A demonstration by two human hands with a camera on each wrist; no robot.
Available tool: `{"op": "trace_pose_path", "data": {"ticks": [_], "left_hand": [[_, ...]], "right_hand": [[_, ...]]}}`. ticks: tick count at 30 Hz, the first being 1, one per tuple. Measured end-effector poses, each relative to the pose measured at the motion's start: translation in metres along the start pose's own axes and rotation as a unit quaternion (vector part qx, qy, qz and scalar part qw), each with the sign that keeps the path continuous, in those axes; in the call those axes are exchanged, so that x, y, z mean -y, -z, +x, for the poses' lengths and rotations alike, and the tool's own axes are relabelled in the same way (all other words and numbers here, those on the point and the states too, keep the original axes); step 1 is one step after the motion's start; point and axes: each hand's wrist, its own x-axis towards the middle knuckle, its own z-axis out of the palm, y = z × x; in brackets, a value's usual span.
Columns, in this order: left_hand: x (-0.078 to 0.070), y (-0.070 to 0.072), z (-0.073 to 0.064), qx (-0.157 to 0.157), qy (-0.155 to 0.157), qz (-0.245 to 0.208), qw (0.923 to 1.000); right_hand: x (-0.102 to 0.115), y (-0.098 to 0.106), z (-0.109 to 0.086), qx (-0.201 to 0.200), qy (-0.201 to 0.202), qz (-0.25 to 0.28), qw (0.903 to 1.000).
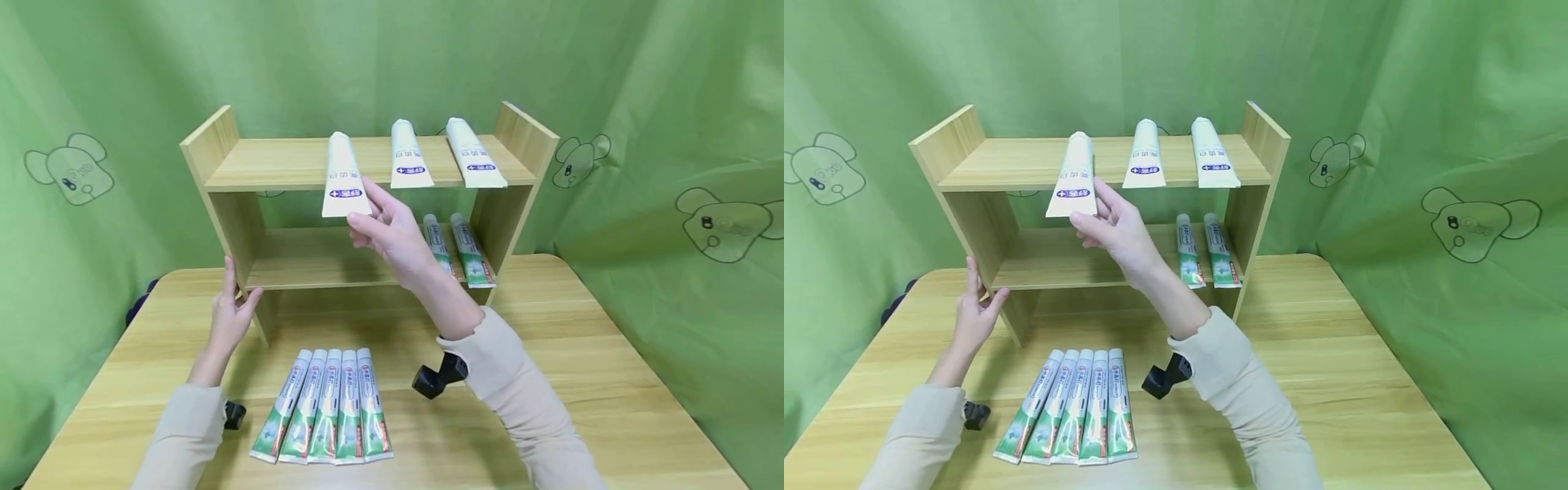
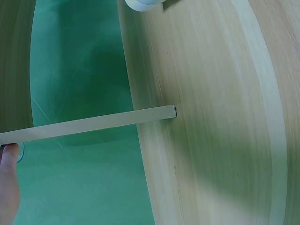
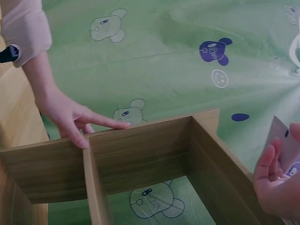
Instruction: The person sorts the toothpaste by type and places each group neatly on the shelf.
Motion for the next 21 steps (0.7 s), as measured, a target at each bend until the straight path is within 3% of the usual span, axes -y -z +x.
{"op": "trace_pose_path", "data": {"ticks": [4, 12, 21], "left_hand": [[0.0, -0.001, 0.0, -0.003, -0.002, 0.001, 1.0], [0.0, 0.001, 0.002, -0.003, 0.002, -0.005, 1.0], [0.0, 0.0, -0.001, -0.002, 0.002, 0.01, 1.0]], "right_hand": [[-0.006, -0.005, 0.0, -0.048, 0.019, -0.03, 0.9982], [-0.012, -0.014, 0.005, -0.079, 0.061, -0.048, 0.9939], [-0.018, -0.018, 0.011, -0.129, 0.037, -0.05, 0.9897]]}}
